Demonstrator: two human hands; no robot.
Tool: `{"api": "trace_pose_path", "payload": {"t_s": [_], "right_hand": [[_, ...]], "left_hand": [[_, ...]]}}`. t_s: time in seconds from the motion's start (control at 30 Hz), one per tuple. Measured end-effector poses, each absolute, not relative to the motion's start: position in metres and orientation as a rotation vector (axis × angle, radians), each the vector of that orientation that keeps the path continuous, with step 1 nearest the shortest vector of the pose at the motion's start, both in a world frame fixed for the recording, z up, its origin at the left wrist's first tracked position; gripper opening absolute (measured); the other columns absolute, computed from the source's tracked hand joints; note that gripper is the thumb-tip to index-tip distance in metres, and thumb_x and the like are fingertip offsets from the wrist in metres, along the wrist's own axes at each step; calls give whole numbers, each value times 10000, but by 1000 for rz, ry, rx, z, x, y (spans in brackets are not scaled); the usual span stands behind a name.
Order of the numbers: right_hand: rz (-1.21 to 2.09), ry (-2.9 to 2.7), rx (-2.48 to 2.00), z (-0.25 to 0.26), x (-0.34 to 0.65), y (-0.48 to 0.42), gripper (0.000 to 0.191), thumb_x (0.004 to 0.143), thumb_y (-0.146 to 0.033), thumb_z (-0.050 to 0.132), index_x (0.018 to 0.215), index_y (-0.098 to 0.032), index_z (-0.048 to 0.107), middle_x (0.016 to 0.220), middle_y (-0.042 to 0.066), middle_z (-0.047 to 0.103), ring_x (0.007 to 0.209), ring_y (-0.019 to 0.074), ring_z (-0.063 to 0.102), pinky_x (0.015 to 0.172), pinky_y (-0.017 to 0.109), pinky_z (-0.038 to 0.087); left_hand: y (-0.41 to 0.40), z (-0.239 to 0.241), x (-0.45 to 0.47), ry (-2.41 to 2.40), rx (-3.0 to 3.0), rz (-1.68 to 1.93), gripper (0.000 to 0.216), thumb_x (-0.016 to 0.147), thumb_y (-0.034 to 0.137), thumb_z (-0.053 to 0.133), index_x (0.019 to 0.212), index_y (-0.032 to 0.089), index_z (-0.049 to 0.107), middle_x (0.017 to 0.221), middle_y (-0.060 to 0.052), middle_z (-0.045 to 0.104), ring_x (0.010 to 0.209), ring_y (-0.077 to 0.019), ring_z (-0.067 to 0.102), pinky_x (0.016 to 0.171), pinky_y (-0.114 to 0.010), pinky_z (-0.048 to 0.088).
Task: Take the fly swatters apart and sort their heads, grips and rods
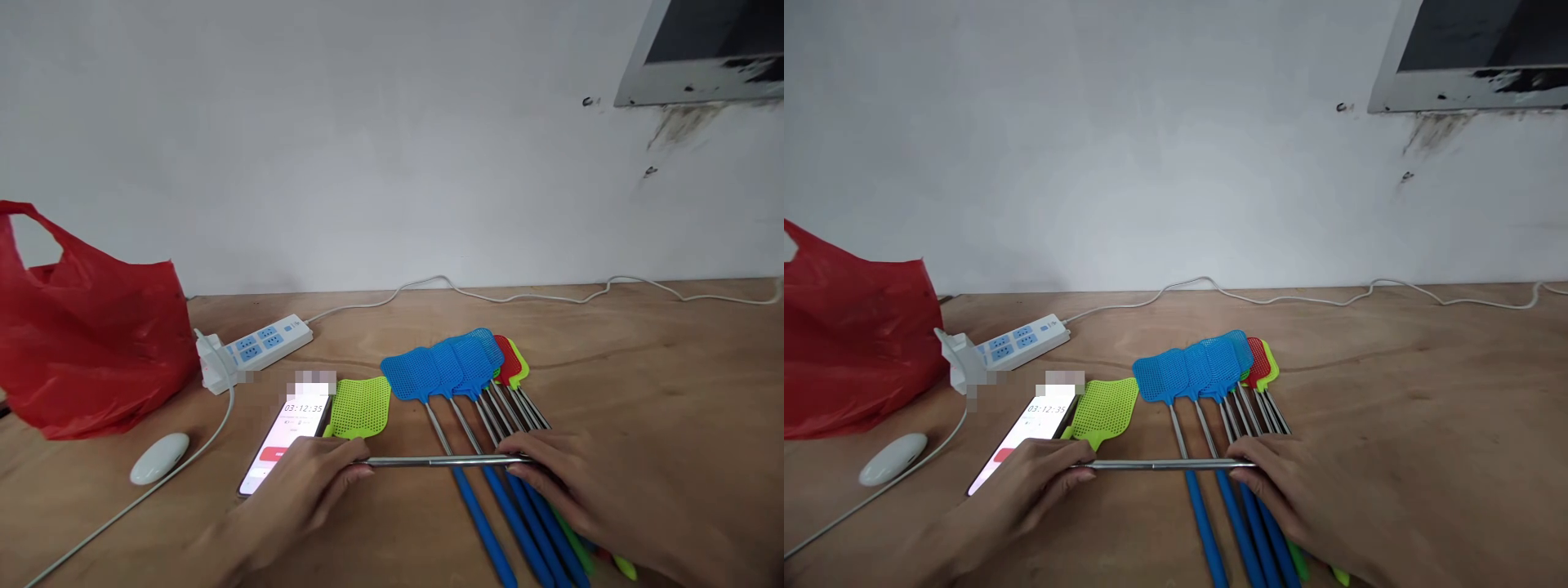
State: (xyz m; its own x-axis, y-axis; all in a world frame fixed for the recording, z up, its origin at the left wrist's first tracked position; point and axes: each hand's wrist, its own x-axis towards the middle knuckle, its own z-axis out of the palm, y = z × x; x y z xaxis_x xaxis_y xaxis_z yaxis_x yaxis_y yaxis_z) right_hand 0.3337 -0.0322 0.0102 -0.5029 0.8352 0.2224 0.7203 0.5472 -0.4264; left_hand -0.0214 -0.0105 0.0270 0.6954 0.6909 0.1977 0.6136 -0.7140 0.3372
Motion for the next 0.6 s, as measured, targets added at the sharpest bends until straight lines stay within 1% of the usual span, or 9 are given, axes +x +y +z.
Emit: {"api": "trace_pose_path", "payload": {"t_s": [0.03, 0.1, 0.2, 0.23, 0.27, 0.4, 0.5, 0.6], "right_hand": [[363, -2396, -1232, 11, 335, -33, 243, 1033, -342, 417, 1116, -267, 633, 997, 49, 735, 862, 211, 700, 779, 327, 514], [306, -2422, -1161, 14, 332, -35, 243, 1031, -318, 412, 1088, -257, 640, 950, 50, 735, 812, 209, 701, 735, 317, 510], [265, -2532, -1038, 19, 317, -40, 222, 1022, -279, 415, 973, -233, 626, 768, 30, 710, 627, 188, 668, 574, 286, 448], [244, -2564, -1004, 21, 310, -41, 239, 1022, -268, 397, 907, -225, 602, 696, 21, 684, 561, 182, 642, 524, 287, 411], [220, -2574, -996, 22, 303, -43, 266, 1027, -254, 363, 870, -221, 575, 663, 19, 671, 536, 181, 633, 498, 291, 384], [257, -2556, -1094, 22, 289, -45, 310, 1051, -259, 278, 876, -219, 530, 649, 12, 666, 544, 175, 648, 489, 290, 353], [366, -2482, -1209, 18, 290, -43, 319, 1057, -309, 294, 883, -232, 550, 656, 4, 671, 583, 181, 669, 520, 280, 369], [465, -2348, -1279, 15, 292, -40, 285, 1044, -367, 357, 937, -257, 597, 674, 1, 685, 618, 191, 679, 546, 273, 395]], "left_hand": [[-11, 27, -22, 1029, 2672, 469, 290, 1071, 289, 315, 837, 227, 474, 667, 31, 552, 535, -144, 496, 519, -264, 274], [-12, 28, -19, 1004, 2684, 492, 286, 1072, 278, 308, 846, 226, 477, 654, 32, 549, 515, -143, 489, 510, -268, 270], [-15, 32, -6, 931, 2711, 518, 302, 1073, 266, 299, 841, 222, 488, 653, 19, 566, 527, -153, 517, 513, -275, 277], [-15, 33, -2, 906, 2725, 507, 300, 1073, 267, 306, 843, 221, 492, 671, 10, 581, 555, -161, 538, 522, -276, 285], [-15, 35, 3, 904, 2732, 519, 298, 1070, 272, 315, 837, 219, 493, 668, 8, 584, 559, -165, 543, 523, -278, 285], [-9, 37, 16, 927, 2727, 438, 298, 1076, 287, 316, 863, 213, 510, 685, 7, 598, 568, -172, 554, 524, -279, 301], [-5, 38, 20, 1015, 2745, 405, 301, 1078, 307, 324, 878, 207, 527, 771, -13, 630, 647, -189, 591, 579, -278, 369], [-2, 36, 21, 1076, 2778, 437, 280, 1075, 304, 336, 926, 207, 552, 866, -30, 646, 739, -204, 615, 659, -295, 427]]}}
